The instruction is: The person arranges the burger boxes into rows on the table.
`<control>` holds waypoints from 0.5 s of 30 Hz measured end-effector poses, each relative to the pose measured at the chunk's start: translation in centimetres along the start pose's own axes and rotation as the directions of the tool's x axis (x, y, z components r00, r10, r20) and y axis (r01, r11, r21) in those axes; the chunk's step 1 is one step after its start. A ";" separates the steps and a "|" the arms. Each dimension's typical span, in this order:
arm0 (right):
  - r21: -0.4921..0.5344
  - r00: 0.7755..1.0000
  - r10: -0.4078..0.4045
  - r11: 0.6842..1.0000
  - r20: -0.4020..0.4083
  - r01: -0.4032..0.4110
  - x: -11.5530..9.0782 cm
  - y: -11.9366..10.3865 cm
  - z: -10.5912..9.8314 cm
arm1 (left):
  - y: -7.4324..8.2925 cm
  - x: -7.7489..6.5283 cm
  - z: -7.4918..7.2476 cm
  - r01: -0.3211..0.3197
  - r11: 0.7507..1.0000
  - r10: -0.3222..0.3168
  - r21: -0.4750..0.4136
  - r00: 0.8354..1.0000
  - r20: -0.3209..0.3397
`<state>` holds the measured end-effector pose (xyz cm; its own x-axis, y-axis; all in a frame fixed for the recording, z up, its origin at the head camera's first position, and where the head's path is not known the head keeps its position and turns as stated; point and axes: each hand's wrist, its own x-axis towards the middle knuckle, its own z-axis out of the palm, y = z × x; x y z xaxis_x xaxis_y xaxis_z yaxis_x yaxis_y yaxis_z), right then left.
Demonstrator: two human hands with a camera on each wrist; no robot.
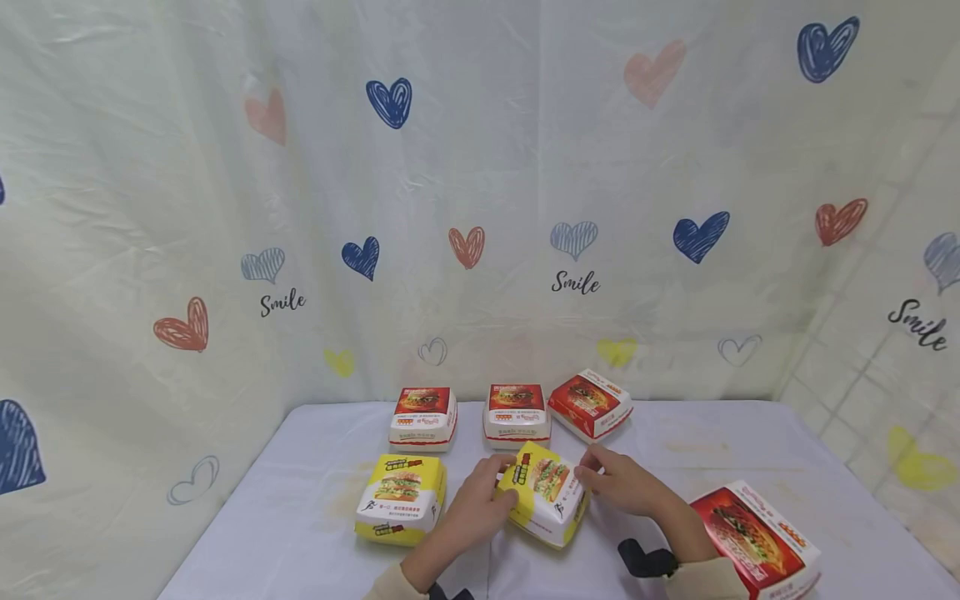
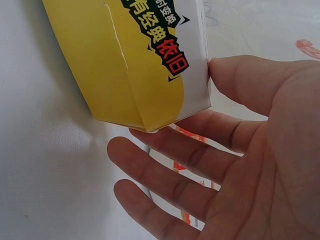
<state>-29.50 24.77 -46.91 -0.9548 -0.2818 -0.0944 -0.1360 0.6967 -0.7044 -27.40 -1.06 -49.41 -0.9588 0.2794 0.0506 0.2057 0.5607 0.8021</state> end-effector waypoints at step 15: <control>0.036 0.994 -0.067 0.997 0.085 0.064 -0.4 0.0 -0.4 | 0.0 -0.2 -0.1 -0.012 1.000 0.012 0.005 0.998 -0.057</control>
<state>-29.29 25.18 -46.58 -0.9175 -0.3831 -0.1066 -0.1874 0.6530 -0.7338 -27.24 -1.18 -49.32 -0.9659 0.2411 0.0946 0.2183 0.5612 0.7984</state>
